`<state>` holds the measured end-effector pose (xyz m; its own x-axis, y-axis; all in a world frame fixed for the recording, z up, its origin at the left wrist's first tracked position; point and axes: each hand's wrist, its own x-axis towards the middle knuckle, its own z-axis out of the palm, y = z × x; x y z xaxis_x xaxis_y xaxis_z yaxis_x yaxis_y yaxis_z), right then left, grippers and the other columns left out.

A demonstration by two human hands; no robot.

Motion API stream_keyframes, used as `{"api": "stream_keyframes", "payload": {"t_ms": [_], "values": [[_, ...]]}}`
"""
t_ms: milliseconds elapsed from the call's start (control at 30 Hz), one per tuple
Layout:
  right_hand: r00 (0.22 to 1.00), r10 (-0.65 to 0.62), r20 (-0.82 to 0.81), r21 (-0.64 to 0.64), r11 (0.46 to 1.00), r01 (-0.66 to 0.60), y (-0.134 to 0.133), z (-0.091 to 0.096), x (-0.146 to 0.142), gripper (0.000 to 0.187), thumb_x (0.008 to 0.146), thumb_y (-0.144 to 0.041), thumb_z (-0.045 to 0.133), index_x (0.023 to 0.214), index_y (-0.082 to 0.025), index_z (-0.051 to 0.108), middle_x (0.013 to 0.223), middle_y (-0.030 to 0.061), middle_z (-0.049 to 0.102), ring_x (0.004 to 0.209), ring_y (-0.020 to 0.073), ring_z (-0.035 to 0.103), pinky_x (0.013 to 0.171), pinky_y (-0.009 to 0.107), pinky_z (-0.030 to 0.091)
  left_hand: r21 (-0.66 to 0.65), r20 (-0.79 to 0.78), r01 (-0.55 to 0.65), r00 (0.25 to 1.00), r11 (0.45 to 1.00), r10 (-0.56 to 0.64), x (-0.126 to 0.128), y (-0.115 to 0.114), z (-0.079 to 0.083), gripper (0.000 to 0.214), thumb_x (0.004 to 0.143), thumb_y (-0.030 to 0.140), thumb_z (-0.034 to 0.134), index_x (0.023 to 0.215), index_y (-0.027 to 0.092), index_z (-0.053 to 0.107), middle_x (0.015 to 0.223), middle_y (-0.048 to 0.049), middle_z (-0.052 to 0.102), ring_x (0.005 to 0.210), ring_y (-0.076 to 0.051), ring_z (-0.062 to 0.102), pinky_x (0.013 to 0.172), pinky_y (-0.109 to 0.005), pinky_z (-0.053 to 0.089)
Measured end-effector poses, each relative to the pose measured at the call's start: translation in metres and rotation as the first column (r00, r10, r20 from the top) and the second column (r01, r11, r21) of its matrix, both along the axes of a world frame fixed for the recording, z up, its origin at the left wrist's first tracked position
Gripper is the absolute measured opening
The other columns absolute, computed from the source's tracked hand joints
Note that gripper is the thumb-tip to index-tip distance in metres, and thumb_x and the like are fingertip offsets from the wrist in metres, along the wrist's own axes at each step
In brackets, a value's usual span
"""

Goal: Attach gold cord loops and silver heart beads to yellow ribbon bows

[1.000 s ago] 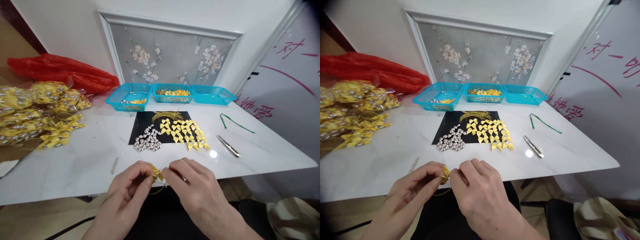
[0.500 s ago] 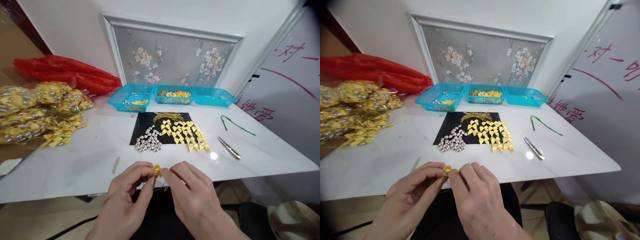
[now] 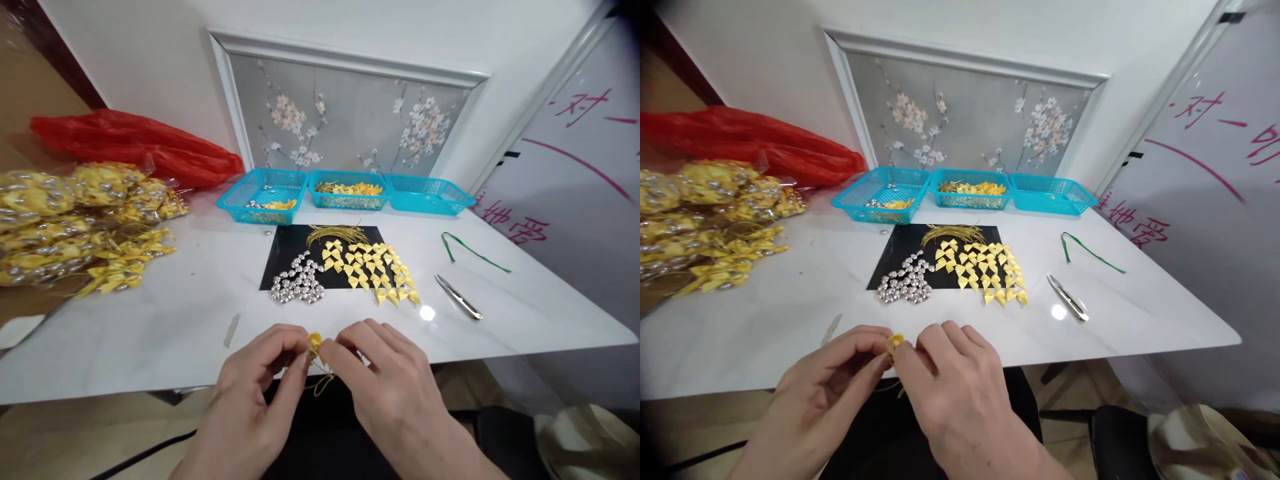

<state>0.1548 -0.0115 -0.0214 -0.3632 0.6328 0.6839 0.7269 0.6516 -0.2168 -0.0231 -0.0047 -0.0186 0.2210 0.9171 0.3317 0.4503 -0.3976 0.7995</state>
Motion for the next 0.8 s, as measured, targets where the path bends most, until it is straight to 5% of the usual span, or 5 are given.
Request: {"api": "stream_keyframes", "payload": {"t_ms": [200,433,567,633,800], "values": [[0.942,0.084,-0.325,-0.289,0.939,-0.184,0.000,-0.007,-0.010,0.026,0.098,-0.005,0.042,0.106,-0.015,0.065,0.083,0.0045,0.059,0.072,0.0181,0.057,0.064,0.030,0.048,0.097,0.028,-0.032,0.999,0.995,0.029,0.006,0.000,-0.005,0.015,0.089,0.015,0.062,0.087,0.021,0.074,0.095,-0.0045,0.078,0.084,-0.016,0.076,0.073,-0.018,0.059],[0.824,-0.013,-0.567,-0.352,0.908,-0.228,0.003,-0.014,-0.024,0.021,0.100,-0.014,0.046,0.095,-0.019,0.066,0.080,0.0013,0.056,0.064,0.0137,0.056,0.056,0.024,0.045,0.146,0.104,-0.110,0.990,0.983,0.095,0.005,0.000,-0.008,0.019,0.082,0.010,0.066,0.080,0.022,0.080,0.090,-0.0044,0.080,0.078,-0.015,0.076,0.071,-0.015,0.059],[0.744,-0.018,-0.668,-0.301,0.921,-0.248,0.004,-0.016,-0.027,0.022,0.099,-0.013,0.052,0.090,-0.022,0.070,0.091,0.0036,0.063,0.080,0.0147,0.063,0.064,0.023,0.049,0.114,0.172,-0.171,0.974,0.979,0.150,0.008,0.001,-0.004,0.020,0.078,0.009,0.068,0.075,0.024,0.080,0.085,-0.0028,0.080,0.075,-0.014,0.077,0.068,-0.014,0.058],[0.645,-0.028,-0.764,-0.292,0.906,-0.307,0.005,-0.014,-0.025,0.020,0.094,-0.011,0.060,0.085,-0.023,0.074,0.099,0.0045,0.065,0.089,0.0150,0.064,0.070,0.022,0.051,0.072,0.215,-0.178,0.964,0.981,0.159,0.010,0.001,-0.002,0.020,0.077,0.011,0.069,0.074,0.025,0.081,0.083,-0.0015,0.081,0.072,-0.014,0.077,0.064,-0.013,0.058],[0.172,-0.217,-0.961,-0.277,0.746,-0.606,0.018,-0.008,-0.008,0.008,0.088,-0.022,0.074,0.082,-0.026,0.073,0.084,-0.0006,0.070,0.078,0.0114,0.067,0.065,0.018,0.054,-0.061,0.325,-0.185,0.925,0.981,0.195,0.010,0.001,-0.008,0.019,0.075,0.013,0.073,0.072,0.030,0.082,0.083,0.0014,0.081,0.072,-0.013,0.077,0.063,-0.011,0.058]]}}
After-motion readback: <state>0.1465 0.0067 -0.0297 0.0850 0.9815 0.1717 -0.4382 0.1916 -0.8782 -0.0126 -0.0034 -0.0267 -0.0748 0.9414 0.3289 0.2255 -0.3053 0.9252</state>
